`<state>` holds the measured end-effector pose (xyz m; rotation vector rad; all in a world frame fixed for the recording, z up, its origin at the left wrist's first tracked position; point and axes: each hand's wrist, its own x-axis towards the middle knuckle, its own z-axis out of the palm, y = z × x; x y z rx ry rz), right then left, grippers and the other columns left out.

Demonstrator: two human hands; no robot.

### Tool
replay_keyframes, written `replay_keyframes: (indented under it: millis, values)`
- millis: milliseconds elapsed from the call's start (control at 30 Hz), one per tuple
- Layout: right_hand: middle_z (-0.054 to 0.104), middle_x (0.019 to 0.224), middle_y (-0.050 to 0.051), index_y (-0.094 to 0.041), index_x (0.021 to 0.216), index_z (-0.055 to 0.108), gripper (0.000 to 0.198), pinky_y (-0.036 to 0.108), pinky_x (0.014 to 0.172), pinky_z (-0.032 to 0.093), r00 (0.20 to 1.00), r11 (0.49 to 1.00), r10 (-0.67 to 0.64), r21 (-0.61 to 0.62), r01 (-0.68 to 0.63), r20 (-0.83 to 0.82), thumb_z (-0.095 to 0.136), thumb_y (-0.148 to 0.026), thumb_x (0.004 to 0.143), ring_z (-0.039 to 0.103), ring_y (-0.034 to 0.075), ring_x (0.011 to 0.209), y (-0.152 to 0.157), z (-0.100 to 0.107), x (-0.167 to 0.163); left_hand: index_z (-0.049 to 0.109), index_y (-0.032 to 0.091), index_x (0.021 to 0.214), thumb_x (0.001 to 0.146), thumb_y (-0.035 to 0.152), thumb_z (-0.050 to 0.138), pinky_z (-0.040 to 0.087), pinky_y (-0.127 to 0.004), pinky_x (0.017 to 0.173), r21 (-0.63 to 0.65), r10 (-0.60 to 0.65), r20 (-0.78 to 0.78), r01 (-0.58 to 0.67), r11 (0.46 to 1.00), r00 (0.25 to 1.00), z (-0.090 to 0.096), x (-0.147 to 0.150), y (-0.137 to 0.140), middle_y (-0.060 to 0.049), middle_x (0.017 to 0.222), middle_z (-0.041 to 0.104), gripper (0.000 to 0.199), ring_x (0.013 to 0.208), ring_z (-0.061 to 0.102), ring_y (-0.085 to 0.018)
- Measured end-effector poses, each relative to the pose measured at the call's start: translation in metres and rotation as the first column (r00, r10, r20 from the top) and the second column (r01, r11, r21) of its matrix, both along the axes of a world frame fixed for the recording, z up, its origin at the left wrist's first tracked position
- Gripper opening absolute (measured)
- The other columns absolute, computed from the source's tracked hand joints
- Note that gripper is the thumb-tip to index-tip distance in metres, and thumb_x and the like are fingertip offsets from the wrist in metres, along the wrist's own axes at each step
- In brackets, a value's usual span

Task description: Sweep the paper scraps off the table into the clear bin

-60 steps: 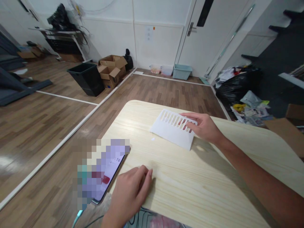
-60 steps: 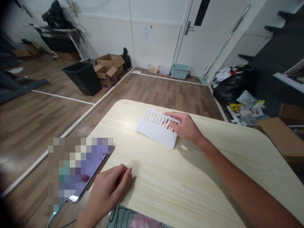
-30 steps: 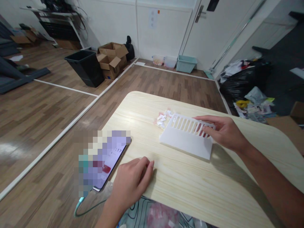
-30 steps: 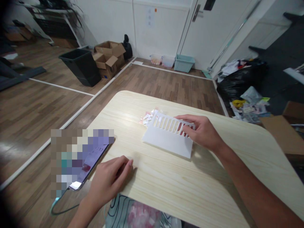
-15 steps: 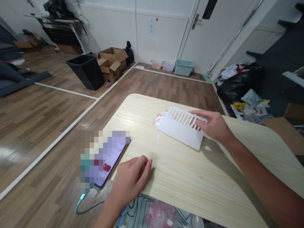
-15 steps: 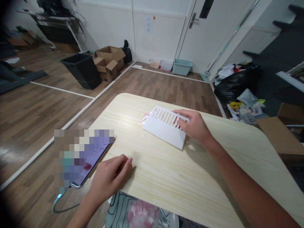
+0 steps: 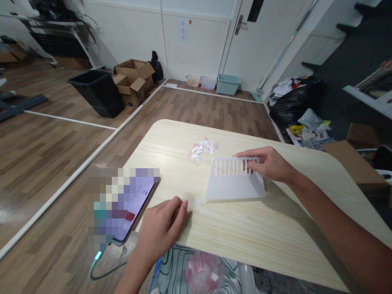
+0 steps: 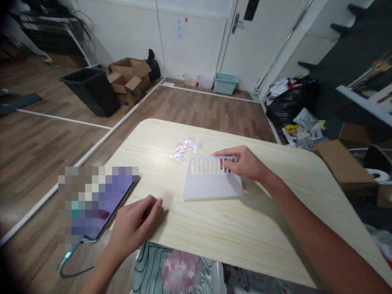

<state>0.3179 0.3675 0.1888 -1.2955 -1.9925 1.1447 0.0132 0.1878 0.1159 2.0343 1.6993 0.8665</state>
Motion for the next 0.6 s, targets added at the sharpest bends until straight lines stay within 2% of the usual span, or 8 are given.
replay_keyframes:
  millis: [133, 233, 367, 467, 600]
  values:
    - [0.086, 0.094, 0.008, -0.017, 0.103, 0.089, 0.043, 0.025, 0.055, 0.056, 0.998, 0.999, 0.019, 0.031, -0.017, -0.064, 0.066, -0.016, 0.067, 0.070, 0.015, 0.061, 0.005, 0.001, -0.024, 0.048, 0.023, 0.074, 0.110, 0.037, 0.046, 0.032, -0.025, 0.056, -0.017, 0.032, 0.048, -0.032, 0.999, 0.998, -0.002, -0.001, -0.001, 0.008, 0.056, 0.048, 0.039, 0.050, 0.052, -0.009]
    - [0.085, 0.090, 0.007, -0.018, 0.102, 0.089, 0.044, 0.024, 0.059, 0.054, 0.995, 0.993, 0.104, 0.062, -0.104, -0.008, 0.063, -0.014, 0.067, 0.071, 0.016, 0.065, 0.014, -0.003, -0.050, 0.044, 0.024, 0.073, 0.111, 0.038, 0.044, 0.031, -0.025, 0.054, -0.035, 0.062, 0.096, -0.059, 0.998, 0.993, -0.004, -0.003, -0.003, 0.008, 0.054, 0.045, 0.040, 0.048, 0.048, -0.009]
    - [0.083, 0.078, 0.005, -0.017, 0.104, 0.089, 0.046, 0.024, 0.058, 0.050, 0.969, 0.971, 0.240, -0.007, -0.240, 0.058, 0.061, -0.014, 0.068, 0.067, 0.014, 0.062, 0.025, -0.007, -0.068, 0.042, 0.024, 0.073, 0.111, 0.039, 0.041, 0.030, -0.025, 0.053, -0.061, 0.084, 0.140, -0.076, 0.995, 0.987, -0.004, -0.004, -0.004, 0.008, 0.054, 0.045, 0.041, 0.047, 0.046, -0.010]
    - [0.082, 0.077, 0.004, -0.018, 0.104, 0.089, 0.046, 0.023, 0.058, 0.047, 0.945, 0.947, 0.320, -0.061, -0.316, 0.076, 0.061, -0.016, 0.067, 0.065, 0.013, 0.061, 0.028, -0.008, -0.060, 0.043, 0.024, 0.072, 0.110, 0.040, 0.042, 0.030, -0.025, 0.053, -0.070, 0.086, 0.132, -0.077, 0.995, 0.987, -0.001, -0.003, -0.003, 0.008, 0.053, 0.045, 0.041, 0.047, 0.046, -0.010]
    - [0.078, 0.069, 0.002, -0.018, 0.099, 0.089, 0.040, 0.023, 0.055, 0.042, 0.892, 0.898, 0.439, -0.100, -0.429, 0.109, 0.062, -0.018, 0.069, 0.058, 0.011, 0.056, 0.023, -0.006, -0.028, 0.046, 0.024, 0.072, 0.109, 0.043, 0.044, 0.031, -0.025, 0.053, -0.074, 0.088, 0.127, -0.079, 0.994, 0.988, 0.001, -0.002, -0.002, 0.008, 0.053, 0.047, 0.041, 0.047, 0.047, -0.010]
